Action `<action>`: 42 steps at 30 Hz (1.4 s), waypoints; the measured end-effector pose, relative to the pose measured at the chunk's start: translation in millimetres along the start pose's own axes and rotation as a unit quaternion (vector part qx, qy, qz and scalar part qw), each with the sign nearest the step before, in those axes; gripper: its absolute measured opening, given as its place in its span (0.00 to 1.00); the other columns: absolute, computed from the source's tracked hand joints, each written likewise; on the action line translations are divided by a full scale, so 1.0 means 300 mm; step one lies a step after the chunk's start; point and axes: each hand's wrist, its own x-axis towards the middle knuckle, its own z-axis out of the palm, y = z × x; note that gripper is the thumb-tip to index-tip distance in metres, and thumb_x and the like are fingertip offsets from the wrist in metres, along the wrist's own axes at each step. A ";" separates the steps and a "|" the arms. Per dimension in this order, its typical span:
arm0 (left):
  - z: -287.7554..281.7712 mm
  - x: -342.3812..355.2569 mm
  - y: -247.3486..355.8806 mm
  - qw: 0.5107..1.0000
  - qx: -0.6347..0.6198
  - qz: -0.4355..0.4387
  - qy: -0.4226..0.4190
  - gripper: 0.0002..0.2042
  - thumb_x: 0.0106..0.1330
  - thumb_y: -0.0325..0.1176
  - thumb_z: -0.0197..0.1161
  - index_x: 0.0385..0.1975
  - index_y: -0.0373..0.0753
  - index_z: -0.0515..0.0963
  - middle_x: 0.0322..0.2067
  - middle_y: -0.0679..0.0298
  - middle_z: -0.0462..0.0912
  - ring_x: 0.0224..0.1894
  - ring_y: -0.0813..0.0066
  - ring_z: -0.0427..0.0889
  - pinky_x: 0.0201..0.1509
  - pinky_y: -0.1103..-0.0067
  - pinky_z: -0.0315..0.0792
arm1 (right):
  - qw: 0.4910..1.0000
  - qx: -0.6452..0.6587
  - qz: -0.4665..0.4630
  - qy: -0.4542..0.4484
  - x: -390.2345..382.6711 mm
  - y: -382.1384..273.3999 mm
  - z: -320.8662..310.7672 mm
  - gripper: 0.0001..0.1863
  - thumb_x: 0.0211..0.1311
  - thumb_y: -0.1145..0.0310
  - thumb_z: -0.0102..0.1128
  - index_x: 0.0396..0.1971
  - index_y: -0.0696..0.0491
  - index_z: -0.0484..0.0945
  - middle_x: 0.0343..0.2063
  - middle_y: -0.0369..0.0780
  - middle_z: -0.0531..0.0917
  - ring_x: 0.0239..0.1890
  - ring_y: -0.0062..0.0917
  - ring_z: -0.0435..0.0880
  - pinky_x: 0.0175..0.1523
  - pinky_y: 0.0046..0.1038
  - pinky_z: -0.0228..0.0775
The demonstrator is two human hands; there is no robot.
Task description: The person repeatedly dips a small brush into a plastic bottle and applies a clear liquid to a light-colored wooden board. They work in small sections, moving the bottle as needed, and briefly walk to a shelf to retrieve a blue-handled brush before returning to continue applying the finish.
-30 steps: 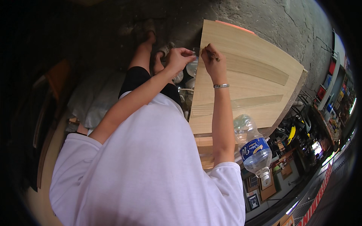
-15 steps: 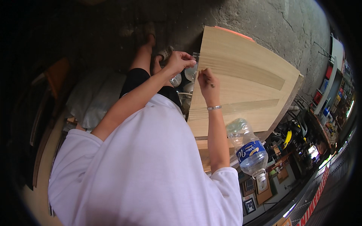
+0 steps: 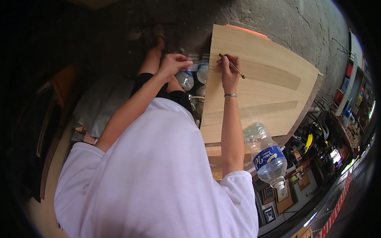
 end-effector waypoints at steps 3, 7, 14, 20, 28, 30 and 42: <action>0.089 0.014 0.007 0.998 0.043 0.019 0.031 0.09 0.55 0.23 0.71 0.34 0.28 0.82 0.29 0.61 0.85 0.29 0.78 0.83 0.34 0.85 0.77 | 0.997 -0.071 -0.014 -0.014 -0.005 -0.025 0.007 0.05 0.69 0.73 0.56 0.36 0.59 0.73 0.27 0.39 0.83 0.26 0.17 0.80 0.31 0.18 0.72; 0.143 0.012 0.012 0.996 0.050 0.037 0.060 0.07 0.52 0.23 0.72 0.29 0.29 0.83 0.24 0.60 0.85 0.25 0.79 0.83 0.30 0.84 0.76 | 0.976 -0.213 -0.041 -0.034 -0.011 -0.060 0.024 0.05 0.68 0.73 0.56 0.35 0.60 0.74 0.26 0.38 0.83 0.25 0.16 0.80 0.28 0.18 0.71; 0.122 -0.049 0.043 0.991 0.082 0.033 0.097 0.08 0.55 0.24 0.72 0.33 0.29 0.83 0.27 0.60 0.86 0.28 0.79 0.84 0.35 0.86 0.78 | 0.975 -0.216 -0.041 -0.018 0.012 -0.069 0.019 0.05 0.65 0.75 0.58 0.32 0.61 0.75 0.25 0.43 0.85 0.26 0.21 0.85 0.32 0.22 0.75; 0.161 -0.017 0.029 0.999 0.010 0.038 0.025 0.09 0.54 0.24 0.73 0.34 0.30 0.83 0.29 0.61 0.86 0.28 0.80 0.84 0.33 0.86 0.77 | 0.978 -0.209 -0.013 -0.016 0.011 -0.063 0.001 0.05 0.65 0.74 0.58 0.33 0.61 0.74 0.27 0.43 0.86 0.26 0.21 0.85 0.29 0.21 0.74; 0.246 0.010 -0.010 0.980 0.111 0.063 0.155 0.08 0.48 0.27 0.74 0.27 0.32 0.85 0.24 0.58 0.87 0.25 0.77 0.85 0.32 0.82 0.77 | 0.978 -0.206 -0.017 -0.014 0.009 -0.075 -0.004 0.06 0.66 0.74 0.57 0.32 0.61 0.74 0.27 0.42 0.86 0.26 0.20 0.85 0.27 0.20 0.74; 0.268 0.007 -0.008 0.973 0.141 0.060 0.173 0.09 0.49 0.28 0.75 0.28 0.32 0.85 0.25 0.59 0.87 0.26 0.77 0.84 0.32 0.82 0.77 | 0.978 -0.206 -0.018 -0.014 0.006 -0.075 -0.003 0.06 0.66 0.74 0.57 0.32 0.61 0.74 0.26 0.42 0.86 0.26 0.20 0.85 0.27 0.20 0.74; 0.210 0.023 -0.012 0.991 0.047 0.050 0.113 0.09 0.50 0.26 0.74 0.30 0.30 0.84 0.25 0.59 0.86 0.26 0.76 0.84 0.32 0.82 0.77 | 0.961 -0.268 -0.049 -0.055 0.022 -0.096 0.022 0.06 0.63 0.74 0.60 0.30 0.60 0.73 0.22 0.43 0.82 0.24 0.21 0.82 0.31 0.22 0.71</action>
